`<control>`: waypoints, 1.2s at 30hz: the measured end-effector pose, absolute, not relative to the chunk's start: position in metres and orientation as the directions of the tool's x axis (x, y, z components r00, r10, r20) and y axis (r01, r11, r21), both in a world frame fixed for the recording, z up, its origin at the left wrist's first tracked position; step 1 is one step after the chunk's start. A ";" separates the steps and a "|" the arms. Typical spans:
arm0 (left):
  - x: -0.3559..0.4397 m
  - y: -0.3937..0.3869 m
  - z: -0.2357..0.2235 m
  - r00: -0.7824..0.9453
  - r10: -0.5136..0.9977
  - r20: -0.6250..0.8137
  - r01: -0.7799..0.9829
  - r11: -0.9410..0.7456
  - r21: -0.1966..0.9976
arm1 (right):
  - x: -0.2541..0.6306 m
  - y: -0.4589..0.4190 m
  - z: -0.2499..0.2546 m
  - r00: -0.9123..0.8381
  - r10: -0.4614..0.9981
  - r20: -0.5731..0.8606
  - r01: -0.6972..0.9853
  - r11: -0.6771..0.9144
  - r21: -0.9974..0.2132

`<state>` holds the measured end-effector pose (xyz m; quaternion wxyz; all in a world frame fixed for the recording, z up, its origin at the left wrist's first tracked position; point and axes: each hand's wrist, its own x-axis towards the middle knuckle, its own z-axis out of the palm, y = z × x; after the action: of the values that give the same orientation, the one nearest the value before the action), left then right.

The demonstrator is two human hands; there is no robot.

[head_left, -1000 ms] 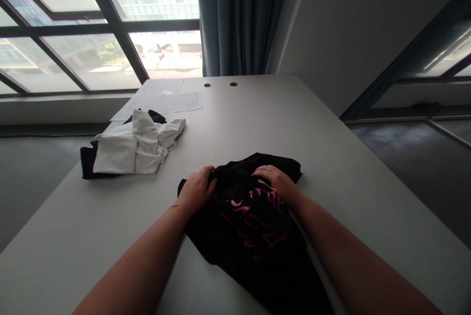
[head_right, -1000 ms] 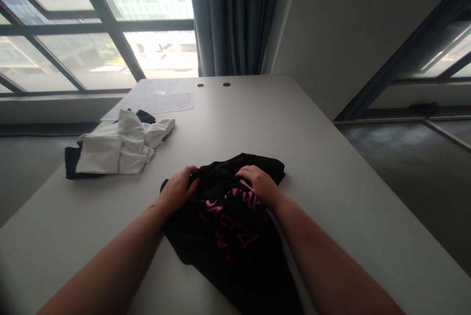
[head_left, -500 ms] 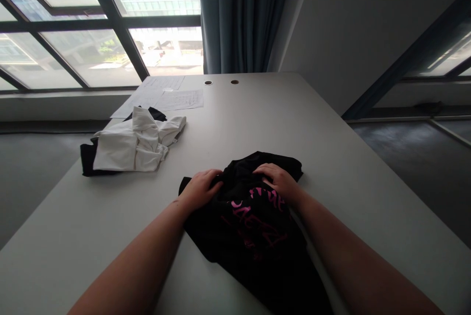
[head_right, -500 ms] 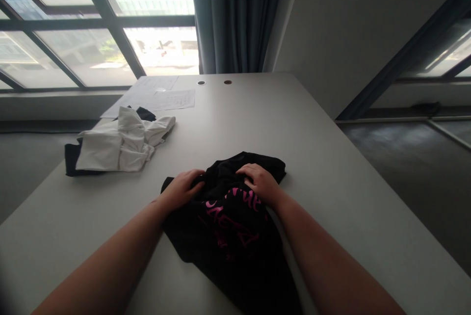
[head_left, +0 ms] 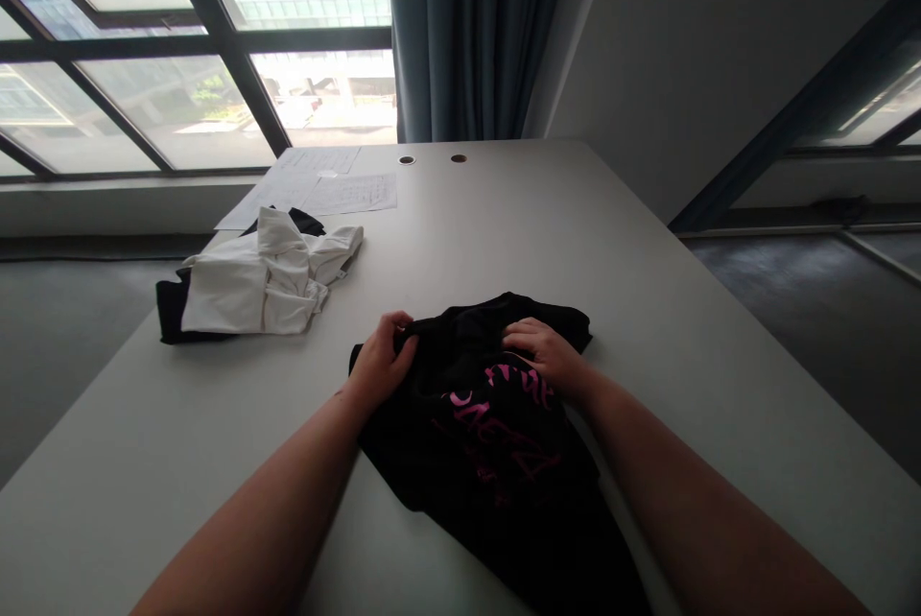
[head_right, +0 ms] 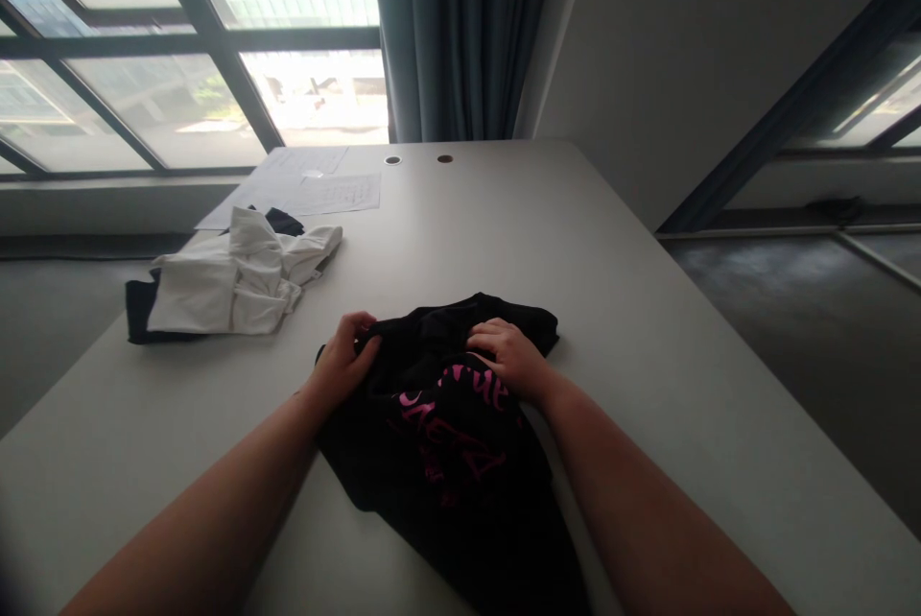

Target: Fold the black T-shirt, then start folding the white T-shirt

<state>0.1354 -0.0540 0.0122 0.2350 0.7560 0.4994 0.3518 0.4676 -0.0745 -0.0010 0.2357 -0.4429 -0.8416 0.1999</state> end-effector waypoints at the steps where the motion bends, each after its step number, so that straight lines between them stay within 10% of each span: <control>1: 0.135 -0.053 0.012 0.217 0.915 0.339 0.574 -0.401 0.714 | 0.468 -0.074 -0.002 -0.497 0.841 0.215 0.668 0.529 -0.523; 36: 0.137 -0.043 0.012 0.445 0.879 0.173 0.650 -0.450 0.612 | 0.464 -0.074 -0.013 -0.407 0.863 0.300 0.716 0.505 -0.482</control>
<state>0.1373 -0.0434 0.0115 0.2364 0.8164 0.4682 0.2415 0.4641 -0.0736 -0.0132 0.2622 -0.4772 -0.8270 0.1403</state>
